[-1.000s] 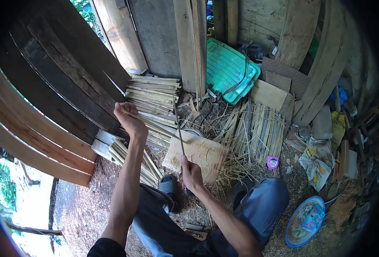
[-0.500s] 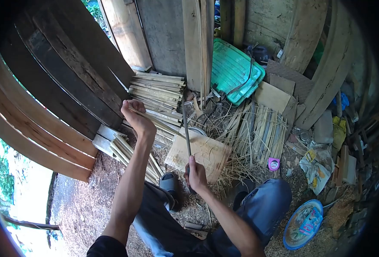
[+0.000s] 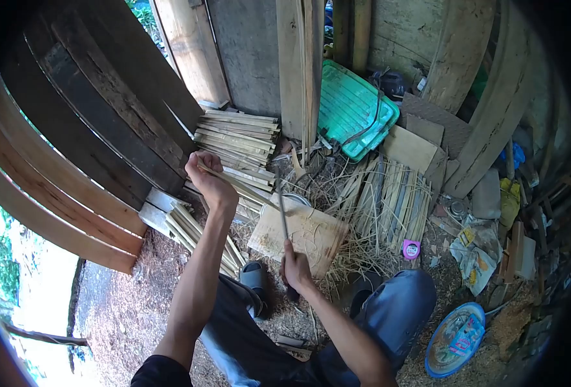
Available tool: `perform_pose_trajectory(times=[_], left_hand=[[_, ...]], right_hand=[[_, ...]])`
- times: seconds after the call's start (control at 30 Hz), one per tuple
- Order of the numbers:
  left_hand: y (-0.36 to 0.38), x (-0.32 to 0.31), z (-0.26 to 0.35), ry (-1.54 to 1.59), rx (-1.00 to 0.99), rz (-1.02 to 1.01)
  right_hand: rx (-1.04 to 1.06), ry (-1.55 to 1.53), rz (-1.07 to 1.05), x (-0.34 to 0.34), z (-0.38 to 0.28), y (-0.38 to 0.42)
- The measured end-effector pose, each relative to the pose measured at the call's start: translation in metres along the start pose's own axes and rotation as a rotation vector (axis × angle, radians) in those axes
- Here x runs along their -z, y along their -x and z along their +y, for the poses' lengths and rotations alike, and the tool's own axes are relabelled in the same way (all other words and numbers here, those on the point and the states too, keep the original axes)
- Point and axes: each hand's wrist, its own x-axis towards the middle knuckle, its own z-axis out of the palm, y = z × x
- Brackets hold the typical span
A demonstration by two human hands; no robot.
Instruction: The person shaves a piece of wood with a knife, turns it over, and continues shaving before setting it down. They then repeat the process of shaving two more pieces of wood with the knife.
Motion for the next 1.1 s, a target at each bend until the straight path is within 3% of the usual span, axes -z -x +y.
perform_pose_trajectory(times=[0.07, 0.1, 0.23, 0.3, 0.33, 0.37, 0.43, 0.47, 0.63, 0.7, 0.73, 0.87, 0.93, 1.03, 1.1], left_hand=[[0.001, -0.001, 0.001, 0.003, -0.004, -0.011], [0.002, -0.004, 0.003, 0.007, -0.004, -0.019], [0.0, -0.002, 0.006, 0.0, -0.002, 0.06], [-0.001, -0.002, 0.006, 0.008, -0.008, 0.086], [-0.002, -0.001, 0.005, 0.008, -0.023, 0.092], [-0.002, -0.001, 0.005, 0.007, -0.025, 0.087], [-0.001, -0.001, 0.007, 0.027, -0.007, 0.085], [-0.003, -0.002, 0.006, 0.03, -0.007, 0.077], [-0.006, 0.003, 0.005, 0.036, 0.0, 0.118], [-0.007, 0.004, 0.003, 0.018, -0.019, 0.083], [-0.006, 0.003, 0.003, 0.02, -0.019, 0.098], [-0.007, 0.003, 0.005, 0.021, -0.028, 0.116], [-0.007, 0.003, 0.005, 0.017, -0.039, 0.097], [-0.008, 0.004, 0.007, 0.004, 0.011, 0.126], [-0.008, 0.001, 0.007, 0.004, 0.002, 0.147]], right_hand=[[-0.33, 0.195, 0.058, 0.001, 0.007, -0.003], [-0.323, 0.192, 0.061, 0.004, 0.006, -0.005], [-0.22, 0.322, 0.126, 0.007, 0.014, -0.006], [0.089, 0.609, 0.172, 0.008, 0.02, -0.01], [0.148, 0.707, 0.232, 0.01, 0.028, -0.014], [0.15, 0.702, 0.232, 0.013, 0.032, -0.017], [-0.43, 0.306, 0.16, 0.024, 0.035, -0.023], [-0.375, 0.477, 0.177, 0.028, 0.039, -0.024], [-0.19, 0.411, 0.115, 0.01, 0.025, -0.021], [0.085, 0.456, 0.079, 0.006, 0.025, -0.026], [0.119, 0.403, 0.102, 0.002, 0.026, -0.026], [0.03, 0.212, 0.105, -0.003, 0.017, -0.013], [-0.34, 0.14, 0.061, 0.003, -0.005, -0.007], [-0.361, 0.051, 0.068, -0.002, -0.023, -0.002], [-0.261, 0.053, 0.052, -0.001, -0.006, -0.005]])
